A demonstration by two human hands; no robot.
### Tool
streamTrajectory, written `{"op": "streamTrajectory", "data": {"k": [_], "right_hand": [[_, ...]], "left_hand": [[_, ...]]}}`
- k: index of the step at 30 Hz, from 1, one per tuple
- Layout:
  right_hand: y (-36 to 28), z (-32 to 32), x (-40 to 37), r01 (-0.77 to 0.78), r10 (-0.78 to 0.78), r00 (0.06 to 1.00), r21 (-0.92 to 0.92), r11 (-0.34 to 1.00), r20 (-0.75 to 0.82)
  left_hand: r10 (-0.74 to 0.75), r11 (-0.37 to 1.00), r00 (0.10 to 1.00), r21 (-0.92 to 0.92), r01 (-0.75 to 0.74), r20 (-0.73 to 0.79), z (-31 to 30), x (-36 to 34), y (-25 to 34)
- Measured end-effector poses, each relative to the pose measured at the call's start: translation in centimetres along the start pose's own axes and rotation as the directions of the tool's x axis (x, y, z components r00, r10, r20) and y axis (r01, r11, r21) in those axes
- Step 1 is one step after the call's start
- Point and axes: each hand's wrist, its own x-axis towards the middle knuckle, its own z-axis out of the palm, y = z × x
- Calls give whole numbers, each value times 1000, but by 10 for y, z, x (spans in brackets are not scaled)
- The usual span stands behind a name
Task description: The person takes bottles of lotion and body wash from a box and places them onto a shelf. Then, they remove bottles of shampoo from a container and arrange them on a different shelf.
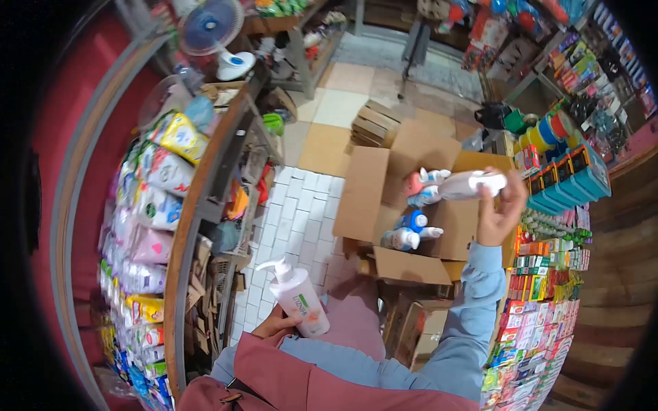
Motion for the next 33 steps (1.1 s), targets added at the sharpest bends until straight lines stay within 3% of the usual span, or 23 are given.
{"op": "streamTrajectory", "data": {"k": [2,3,4,6,7,9,10,12,14,17,20,21,22,24,25,26,28,29,30,32,33], "right_hand": [[-77,40,2,78,-60,980,86,993,-189],[-101,53,0,104,-53,984,309,945,-169],[-122,68,0,113,-47,989,521,846,-137],[-170,115,-12,-71,-16,996,850,521,93],[-194,149,-25,-215,37,976,919,331,215],[-231,223,-52,-467,-112,881,883,-55,459],[-247,261,-69,-599,-241,798,767,-228,552],[-298,335,-118,-798,-505,600,420,-432,621],[-354,386,-168,-887,-701,450,187,-422,554],[-424,423,-236,-911,-712,304,-25,-411,633],[-479,443,-283,-905,-724,98,-242,-350,683],[-492,452,-294,-892,-767,58,-311,-327,639],[-505,460,-304,-875,-807,24,-377,-302,590],[-528,469,-323,-897,-807,-82,-397,-196,584],[-542,474,-331,-904,-809,-126,-402,-144,574],[-552,483,-344,-925,-831,-129,-369,-96,540],[-572,495,-359,-992,-878,-128,-62,112,461],[-581,492,-364,-980,-813,-170,-9,198,557],[-589,485,-361,-962,-834,-215,37,271,507],[-598,485,-377,-907,-888,-94,329,263,451],[-601,480,-380,-890,-906,-80,380,252,416]], "left_hand": [[90,994,986,-72,-81,138,-33,-41,2],[151,984,969,-119,-130,195,-48,-62,4],[218,973,956,-119,-197,197,-57,-87,10],[357,933,916,-106,-343,182,-69,-147,26],[412,910,902,-111,-400,129,-79,-179,29],[534,845,823,-75,-530,193,-151,-194,9],[593,805,780,-123,-581,198,-154,-216,14],[713,700,668,-261,-664,215,-144,-260,31],[822,569,522,-309,-762,227,-125,-286,42],[892,435,369,-274,-858,260,-139,-310,38],[940,337,315,-219,-916,129,-150,-329,30],[959,279,256,-260,-925,118,-160,-333,28],[965,261,257,-222,-939,49,-166,-338,22],[965,228,244,-152,-962,-96,-171,-344,5],[965,161,185,-135,-978,-188,-166,-348,1],[953,98,125,-108,-989,-275,-156,-353,-3],[917,-34,-22,-22,-999,-398,-141,-367,-6],[894,-103,-105,30,-994,-435,-134,-375,-8],[865,-163,-180,77,-984,-469,-133,-379,-12],[794,-263,-331,202,-943,-511,-135,-386,-23],[764,-308,-382,226,-924,-520,-134,-392,-26]]}}
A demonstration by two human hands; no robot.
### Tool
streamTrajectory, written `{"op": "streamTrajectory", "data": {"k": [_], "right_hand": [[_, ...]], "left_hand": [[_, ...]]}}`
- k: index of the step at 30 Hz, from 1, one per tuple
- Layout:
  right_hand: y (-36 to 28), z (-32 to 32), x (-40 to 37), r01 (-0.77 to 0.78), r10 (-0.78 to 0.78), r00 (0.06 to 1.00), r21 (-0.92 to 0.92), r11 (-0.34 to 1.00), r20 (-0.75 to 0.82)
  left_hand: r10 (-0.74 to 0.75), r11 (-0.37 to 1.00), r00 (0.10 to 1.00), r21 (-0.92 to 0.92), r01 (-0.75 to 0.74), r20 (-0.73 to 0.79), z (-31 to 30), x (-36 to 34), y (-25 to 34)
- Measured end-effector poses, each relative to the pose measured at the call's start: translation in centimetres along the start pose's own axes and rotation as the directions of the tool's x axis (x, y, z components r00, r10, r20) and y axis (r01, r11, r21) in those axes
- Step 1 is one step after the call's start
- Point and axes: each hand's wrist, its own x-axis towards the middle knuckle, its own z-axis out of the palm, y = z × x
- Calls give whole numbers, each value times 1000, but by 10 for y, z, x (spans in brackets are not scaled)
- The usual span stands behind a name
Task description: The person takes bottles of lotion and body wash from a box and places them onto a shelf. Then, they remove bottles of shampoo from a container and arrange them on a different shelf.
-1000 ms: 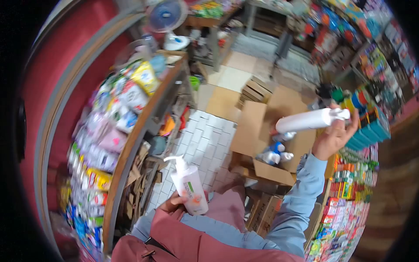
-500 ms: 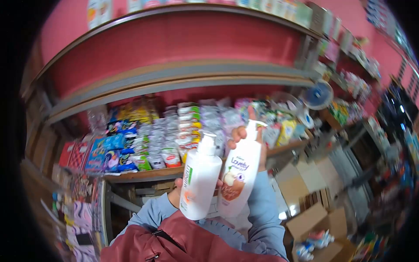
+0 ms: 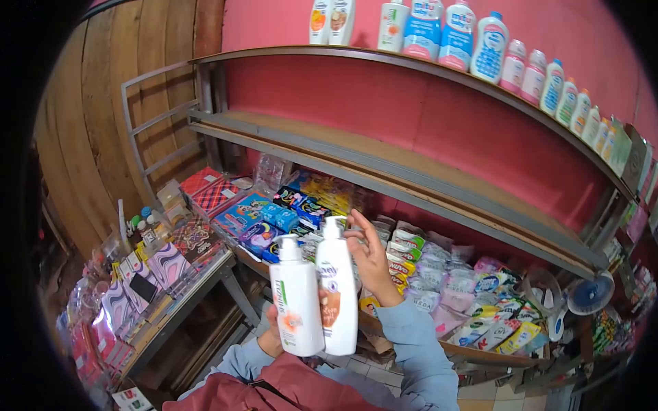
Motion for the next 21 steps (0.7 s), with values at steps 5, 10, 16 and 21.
{"op": "streamTrajectory", "data": {"k": [5,10,16,21], "right_hand": [[-37,34,18,232,-101,942,-403,885,321],[-25,94,71,313,-30,883,-540,781,468],[41,157,161,392,-199,900,-519,759,389],[82,188,198,442,-370,896,-402,802,247]], "left_hand": [[259,951,965,167,-260,27,-22,31,47],[286,920,954,251,-299,90,-64,92,114],[331,794,922,470,-386,199,-108,150,228],[308,762,888,471,-445,342,-155,190,284]]}}
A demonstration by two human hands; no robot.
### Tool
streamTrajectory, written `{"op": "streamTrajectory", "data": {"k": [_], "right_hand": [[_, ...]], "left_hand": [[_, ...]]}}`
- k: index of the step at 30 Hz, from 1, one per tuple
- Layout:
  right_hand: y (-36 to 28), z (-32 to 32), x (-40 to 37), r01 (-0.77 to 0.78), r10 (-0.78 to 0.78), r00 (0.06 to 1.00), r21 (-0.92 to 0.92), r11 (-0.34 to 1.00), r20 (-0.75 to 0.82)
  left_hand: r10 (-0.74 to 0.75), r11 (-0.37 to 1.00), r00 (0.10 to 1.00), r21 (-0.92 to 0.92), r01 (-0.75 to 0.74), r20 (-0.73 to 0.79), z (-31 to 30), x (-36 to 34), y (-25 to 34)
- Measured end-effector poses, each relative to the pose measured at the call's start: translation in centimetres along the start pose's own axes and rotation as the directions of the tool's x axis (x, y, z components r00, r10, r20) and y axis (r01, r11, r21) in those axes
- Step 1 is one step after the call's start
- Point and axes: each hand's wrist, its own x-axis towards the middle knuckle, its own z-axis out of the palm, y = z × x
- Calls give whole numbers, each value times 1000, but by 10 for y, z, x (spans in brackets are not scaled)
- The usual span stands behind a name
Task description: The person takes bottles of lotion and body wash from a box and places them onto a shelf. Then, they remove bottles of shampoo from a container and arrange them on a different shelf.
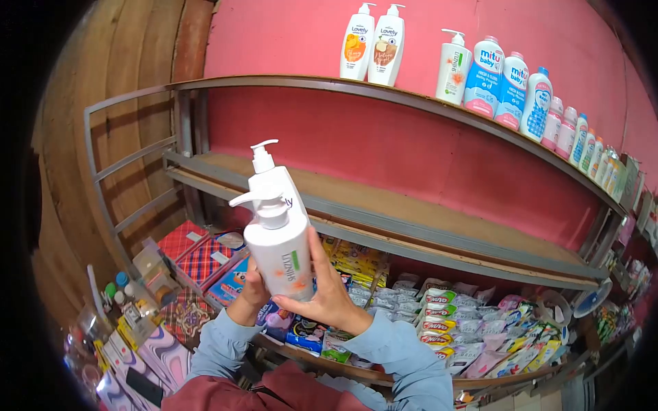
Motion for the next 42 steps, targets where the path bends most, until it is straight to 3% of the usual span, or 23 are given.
{"op": "streamTrajectory", "data": {"k": [1,4,6,8,9,11,14,15,18,20,22,25,32,39,42], "right_hand": [[-3,-4,6,48,-50,999,-107,993,-18],[-6,-32,30,27,-46,992,-154,988,-121],[-12,-65,60,122,-180,968,-298,947,-176],[-23,-96,89,49,-168,932,-348,936,-320],[-24,-115,105,71,-242,904,-434,898,-353],[-31,-150,134,89,-366,839,-562,823,-403],[-42,-198,171,-7,-542,730,-798,603,-416],[-46,-207,182,5,-517,714,-735,678,-472],[-33,-238,210,9,-632,675,-852,523,-381],[-14,-247,224,-54,-537,743,-835,547,-400],[4,-241,237,-122,-555,749,-898,422,-362],[39,-237,259,-220,-443,756,-825,521,-482],[74,-238,290,-432,-294,750,-776,460,-592],[74,-246,291,-431,-236,813,-822,372,-533],[73,-244,282,-385,-355,834,-906,177,-423]], "left_hand": [[23,999,1000,42,-23,-15,-10,3,-3],[80,989,995,130,-72,-60,-8,17,19],[61,998,994,5,-61,-90,-24,12,14],[10,998,993,-62,-18,-120,-32,5,13],[3,989,990,-148,-25,-143,-38,1,12],[39,991,974,-114,-66,-225,-43,-7,16],[51,996,958,-59,-70,-283,-55,-21,22],[50,994,951,-75,-76,-304,-56,-26,24],[64,991,936,-89,-100,-346,-56,-28,30],[63,992,933,-79,-97,-353,-56,-27,33],[54,995,934,-57,-79,-353,-57,-24,35],[51,998,934,-28,-65,-353,-66,-24,34],[80,997,930,22,-77,-359,-78,-24,35],[52,997,931,64,-31,-362,-89,-24,28],[17,998,959,70,3,-284,-109,-35,14]]}}
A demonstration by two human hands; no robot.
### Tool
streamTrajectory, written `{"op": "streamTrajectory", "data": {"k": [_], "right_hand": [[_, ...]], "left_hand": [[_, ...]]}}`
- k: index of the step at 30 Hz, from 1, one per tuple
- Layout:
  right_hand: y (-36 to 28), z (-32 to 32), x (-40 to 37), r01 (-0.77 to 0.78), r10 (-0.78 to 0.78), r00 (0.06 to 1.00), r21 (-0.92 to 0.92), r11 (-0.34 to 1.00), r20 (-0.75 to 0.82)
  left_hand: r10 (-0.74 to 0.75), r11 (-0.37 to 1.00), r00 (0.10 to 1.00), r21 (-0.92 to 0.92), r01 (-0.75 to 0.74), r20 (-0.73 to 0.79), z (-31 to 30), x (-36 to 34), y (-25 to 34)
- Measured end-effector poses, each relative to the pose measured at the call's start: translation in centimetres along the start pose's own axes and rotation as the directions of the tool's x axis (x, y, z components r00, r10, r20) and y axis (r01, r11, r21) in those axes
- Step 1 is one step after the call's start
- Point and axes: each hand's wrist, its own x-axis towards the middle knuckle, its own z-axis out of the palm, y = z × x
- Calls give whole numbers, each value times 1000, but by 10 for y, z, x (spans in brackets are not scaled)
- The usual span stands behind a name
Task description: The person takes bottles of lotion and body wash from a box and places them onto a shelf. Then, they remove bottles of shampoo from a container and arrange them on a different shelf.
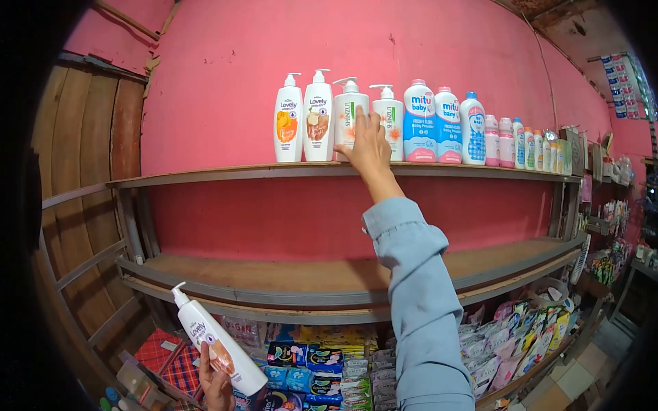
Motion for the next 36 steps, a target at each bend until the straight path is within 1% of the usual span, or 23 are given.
{"op": "streamTrajectory", "data": {"k": [2,3,6,7,10,12,15,19,21,22,24,25,30,32,33,36], "right_hand": [[-1,-2,-4,8,-10,999,55,998,41],[0,-3,-6,4,-9,998,79,997,66],[0,-3,-2,-57,48,993,82,995,108],[3,0,0,-55,47,991,62,997,125],[6,11,3,-128,117,977,53,990,178],[9,17,4,-137,128,977,44,990,170],[13,23,5,-149,139,975,44,988,176],[9,22,5,-147,145,977,0,989,154],[-4,12,4,19,3,986,-127,992,169],[-9,9,5,103,-68,981,-187,977,181],[-4,18,11,122,-75,974,-217,969,212],[0,22,13,129,-75,971,-232,964,229],[11,26,15,123,-82,972,-179,976,222],[15,26,14,126,-89,971,-161,979,221],[14,23,14,126,-89,970,-154,980,227],[18,25,14,130,-95,968,-142,981,232]], "left_hand": [[16,999,1000,-41,-15,21,2,0,-6],[2,999,1000,-32,-1,14,3,0,-7],[-3,999,1000,-49,4,28,7,3,-12],[-8,999,1000,-51,9,28,7,5,-15],[-9,998,1000,-58,9,10,8,5,-19],[-7,998,1000,-62,6,-16,14,4,-18],[33,999,999,-41,-32,30,-2,5,-29],[59,998,998,-21,-59,28,-5,2,-29],[60,998,997,-25,-59,50,-10,2,-29],[58,998,998,-21,-57,28,-9,2,-30],[43,999,999,-7,-43,-16,-6,1,-28],[43,999,999,-4,-43,-8,-7,1,-29],[29,1000,1000,-2,-29,5,-10,-1,-32],[46,998,998,-38,-45,43,-19,-1,-39],[57,997,996,-56,-54,62,-14,2,-36],[-41,993,980,-116,19,-195,10,2,-28]]}}
